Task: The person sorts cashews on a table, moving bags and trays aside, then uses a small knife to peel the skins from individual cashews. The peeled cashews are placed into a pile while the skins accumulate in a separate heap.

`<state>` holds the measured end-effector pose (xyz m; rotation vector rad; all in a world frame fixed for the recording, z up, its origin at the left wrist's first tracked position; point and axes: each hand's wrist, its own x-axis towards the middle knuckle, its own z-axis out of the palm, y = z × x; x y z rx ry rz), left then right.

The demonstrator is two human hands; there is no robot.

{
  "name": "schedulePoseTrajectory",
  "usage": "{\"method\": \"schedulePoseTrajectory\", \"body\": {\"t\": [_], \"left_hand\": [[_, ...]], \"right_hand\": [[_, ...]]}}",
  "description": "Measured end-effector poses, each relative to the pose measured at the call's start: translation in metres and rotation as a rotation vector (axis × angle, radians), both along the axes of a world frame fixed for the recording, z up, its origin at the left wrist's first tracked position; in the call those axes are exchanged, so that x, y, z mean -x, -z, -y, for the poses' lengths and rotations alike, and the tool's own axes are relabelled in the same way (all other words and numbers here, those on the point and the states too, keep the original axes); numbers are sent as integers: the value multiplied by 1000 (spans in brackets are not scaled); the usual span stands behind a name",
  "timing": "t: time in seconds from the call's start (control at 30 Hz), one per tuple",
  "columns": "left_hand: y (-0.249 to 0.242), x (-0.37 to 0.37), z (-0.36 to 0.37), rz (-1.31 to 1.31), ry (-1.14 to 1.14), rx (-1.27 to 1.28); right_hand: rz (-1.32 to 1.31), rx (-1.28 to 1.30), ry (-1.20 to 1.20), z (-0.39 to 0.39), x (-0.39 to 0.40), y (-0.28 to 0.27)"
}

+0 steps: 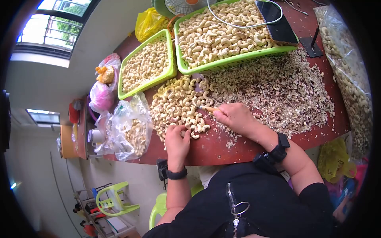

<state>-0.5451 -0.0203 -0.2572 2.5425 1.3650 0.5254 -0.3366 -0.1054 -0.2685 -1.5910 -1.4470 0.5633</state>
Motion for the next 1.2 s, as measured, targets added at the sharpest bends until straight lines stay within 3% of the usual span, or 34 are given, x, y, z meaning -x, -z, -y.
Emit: {"method": "schedulePoseTrajectory", "body": {"t": [0.23,0.37,0.43,0.5,0.57,0.7,0.87,1.2], "left_hand": [[5,-14,-2,175,2,93],[-1,-19,-4,91,18,93],[-8,-22,-1,426,-123,368],[-3,-18,-4,536,-124,406],[-3,-18,-5,936,-37,386],[-27,-22,9,1419,-182,1064],[-19,-29,14,1535,-168,1434],[-26,-30,14,1442,-5,1423]], "right_hand": [[-13,9,12,1,0,0],[13,18,-10,1,1,-1],[-10,33,-3,2,-1,-2],[37,3,-13,1,0,0],[25,-4,-17,1,2,1],[29,-26,-17,3,3,-3],[67,-143,-19,8,18,-17],[133,-164,-65,6,21,-12]]}}
